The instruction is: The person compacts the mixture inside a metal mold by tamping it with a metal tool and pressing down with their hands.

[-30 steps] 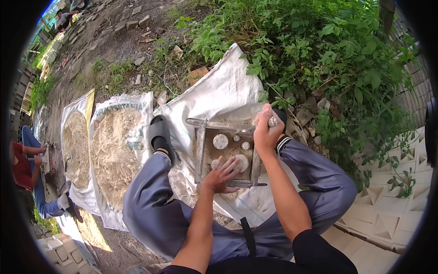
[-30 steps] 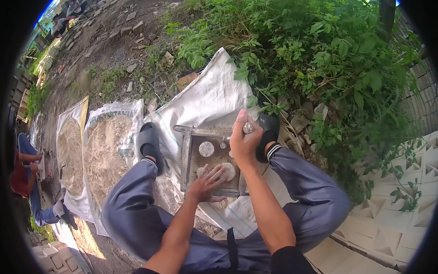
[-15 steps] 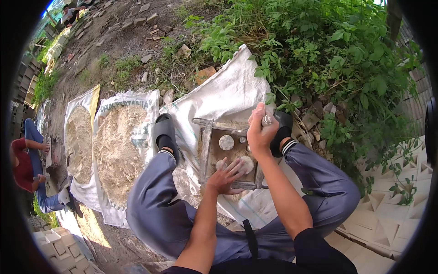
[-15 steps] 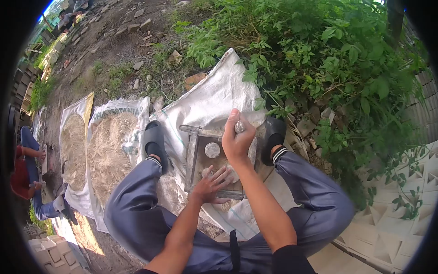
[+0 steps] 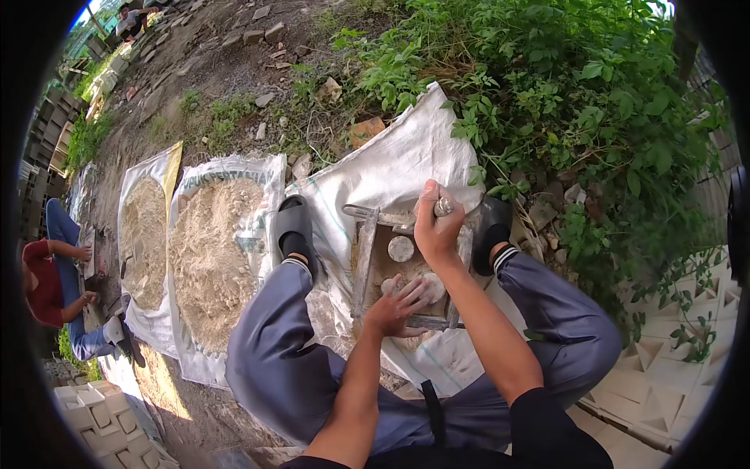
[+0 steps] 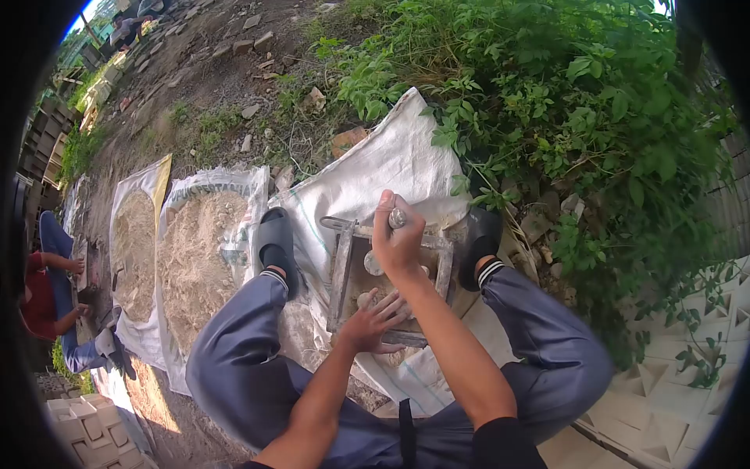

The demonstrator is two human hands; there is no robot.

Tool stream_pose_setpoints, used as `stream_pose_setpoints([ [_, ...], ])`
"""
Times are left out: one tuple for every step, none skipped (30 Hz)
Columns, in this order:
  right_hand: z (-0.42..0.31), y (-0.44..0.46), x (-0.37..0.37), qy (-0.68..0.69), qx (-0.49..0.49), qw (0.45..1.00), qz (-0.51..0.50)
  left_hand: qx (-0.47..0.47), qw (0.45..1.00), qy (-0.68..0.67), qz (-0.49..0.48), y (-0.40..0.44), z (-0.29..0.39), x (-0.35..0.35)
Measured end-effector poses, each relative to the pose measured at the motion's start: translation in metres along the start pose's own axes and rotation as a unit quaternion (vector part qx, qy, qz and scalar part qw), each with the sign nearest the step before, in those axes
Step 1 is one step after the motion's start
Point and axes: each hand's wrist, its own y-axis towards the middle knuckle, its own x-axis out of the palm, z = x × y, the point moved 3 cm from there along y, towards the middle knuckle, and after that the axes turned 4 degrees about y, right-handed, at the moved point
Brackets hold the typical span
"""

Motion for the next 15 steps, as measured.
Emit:
stream_pose_setpoints([
  [0.003,-0.003,-0.004,-0.002,0.008,1.000,0.001,-0.002,1.000,-0.006,-0.006,-0.006,0.005,0.001],
  [0.007,0.003,-0.005,-0.034,0.027,0.997,-0.061,-0.001,1.000,0.005,-0.008,-0.004,0.003,0.001],
  [0.006,0.011,-0.004,-0.067,0.043,0.989,-0.122,0.002,1.000,0.017,-0.007,0.001,0.001,-0.001],
  [0.004,0.015,-0.007,-0.028,0.068,0.995,-0.074,-0.001,1.000,0.023,-0.009,0.002,0.001,-0.002],
  [-0.001,0.014,-0.012,-0.029,0.063,0.995,-0.074,0.001,1.000,0.025,-0.006,0.004,-0.001,-0.003],
  [-0.007,0.007,-0.022,0.001,0.062,0.998,-0.017,0.002,1.000,0.022,-0.007,0.004,-0.002,-0.003],
  [-0.015,0.000,-0.028,0.031,0.066,0.997,0.037,-0.001,1.000,0.016,-0.011,0.000,0.000,-0.001],
  [-0.017,-0.007,-0.026,-0.016,0.039,0.998,0.037,-0.005,1.000,0.012,-0.013,-0.004,0.003,0.000],
  [-0.009,-0.010,-0.029,-0.019,0.041,0.998,0.041,-0.007,1.000,0.014,-0.016,-0.004,0.003,-0.001],
  [0.000,-0.009,-0.030,-0.091,-0.055,0.994,-0.019,-0.006,1.000,0.021,-0.014,0.001,0.002,-0.002],
  [0.002,-0.006,-0.028,-0.162,-0.151,0.972,-0.078,0.002,1.000,0.024,-0.011,0.003,0.002,-0.002],
  [0.001,-0.009,-0.033,-0.107,-0.057,0.991,-0.059,0.000,1.000,0.019,-0.009,0.003,0.001,-0.002],
  [-0.002,-0.011,-0.035,-0.107,-0.058,0.991,-0.059,-0.008,1.000,0.011,-0.010,0.001,0.001,0.000],
  [-0.001,-0.011,-0.040,-0.049,-0.003,0.999,-0.020,-0.010,1.000,0.012,-0.007,0.002,-0.003,0.002],
  [0.001,-0.013,-0.047,0.010,0.056,0.998,0.017,-0.007,1.000,0.015,-0.012,0.003,-0.003,0.003],
])
